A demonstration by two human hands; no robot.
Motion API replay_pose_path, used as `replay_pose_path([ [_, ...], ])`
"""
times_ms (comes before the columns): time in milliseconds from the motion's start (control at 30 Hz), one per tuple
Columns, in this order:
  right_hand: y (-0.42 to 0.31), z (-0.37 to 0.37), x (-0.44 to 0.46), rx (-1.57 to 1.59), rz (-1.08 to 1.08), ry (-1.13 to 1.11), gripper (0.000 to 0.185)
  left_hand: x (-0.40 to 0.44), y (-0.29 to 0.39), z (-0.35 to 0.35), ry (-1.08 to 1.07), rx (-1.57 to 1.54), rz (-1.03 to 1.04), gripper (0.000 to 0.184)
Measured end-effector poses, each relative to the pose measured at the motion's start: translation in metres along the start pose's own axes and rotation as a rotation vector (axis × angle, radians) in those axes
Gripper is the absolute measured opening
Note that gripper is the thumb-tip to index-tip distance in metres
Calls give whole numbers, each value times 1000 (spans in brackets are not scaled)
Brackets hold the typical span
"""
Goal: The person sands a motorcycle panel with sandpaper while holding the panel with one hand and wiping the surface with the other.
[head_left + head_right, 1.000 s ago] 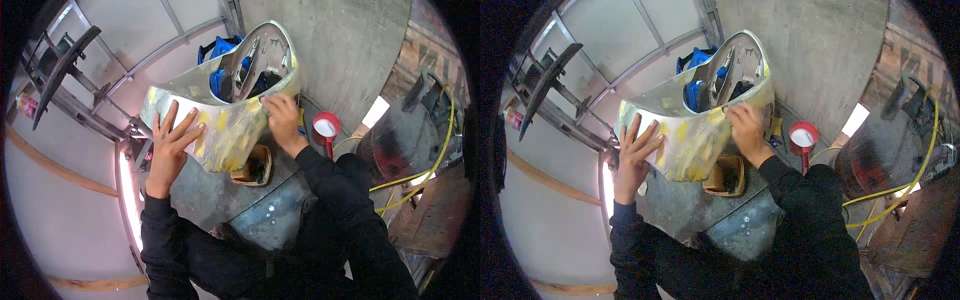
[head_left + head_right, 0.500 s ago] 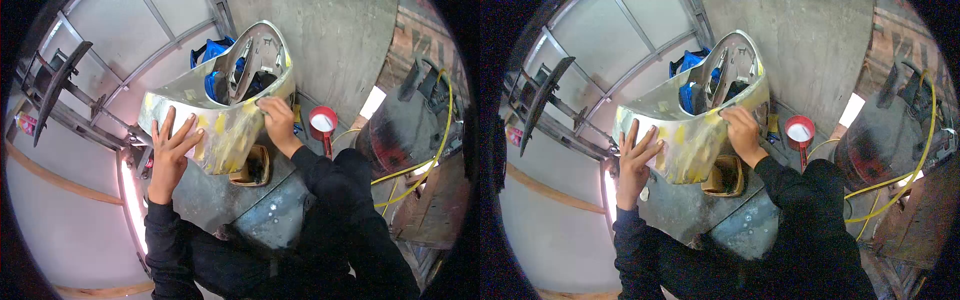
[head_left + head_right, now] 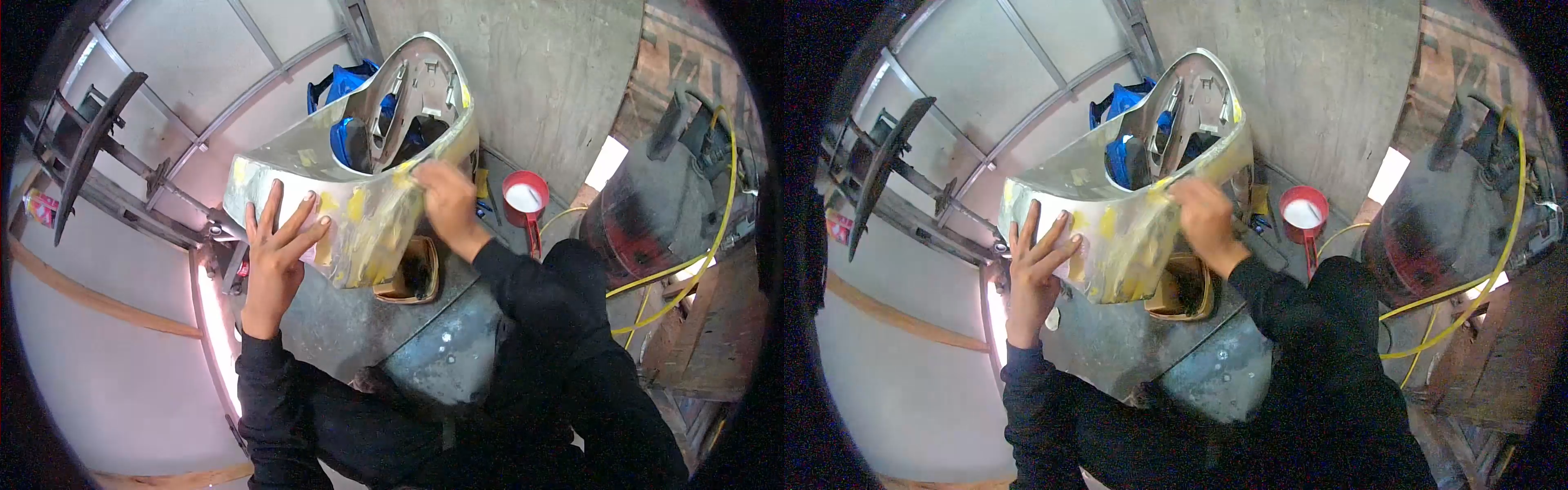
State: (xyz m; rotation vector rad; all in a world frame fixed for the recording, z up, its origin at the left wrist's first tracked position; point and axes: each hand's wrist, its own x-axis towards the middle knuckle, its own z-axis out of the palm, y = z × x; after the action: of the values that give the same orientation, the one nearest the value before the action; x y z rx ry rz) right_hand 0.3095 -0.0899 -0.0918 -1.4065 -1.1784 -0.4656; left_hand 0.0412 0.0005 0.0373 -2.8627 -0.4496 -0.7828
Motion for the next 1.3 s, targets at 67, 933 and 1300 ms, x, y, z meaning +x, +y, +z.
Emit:
replay_pose_path([
  [67, 4, 4, -2, 1, -113, 71, 23, 4, 5, -1, 17, -5, 2, 58],
  [933, -36, 3, -12, 64, -368, -43, 20, -2, -6, 5, 29, -16, -15, 58],
  [1300, 8, 1, 1, 36, -157, 24, 21, -5, -9, 4, 2, -18, 15, 61],
])
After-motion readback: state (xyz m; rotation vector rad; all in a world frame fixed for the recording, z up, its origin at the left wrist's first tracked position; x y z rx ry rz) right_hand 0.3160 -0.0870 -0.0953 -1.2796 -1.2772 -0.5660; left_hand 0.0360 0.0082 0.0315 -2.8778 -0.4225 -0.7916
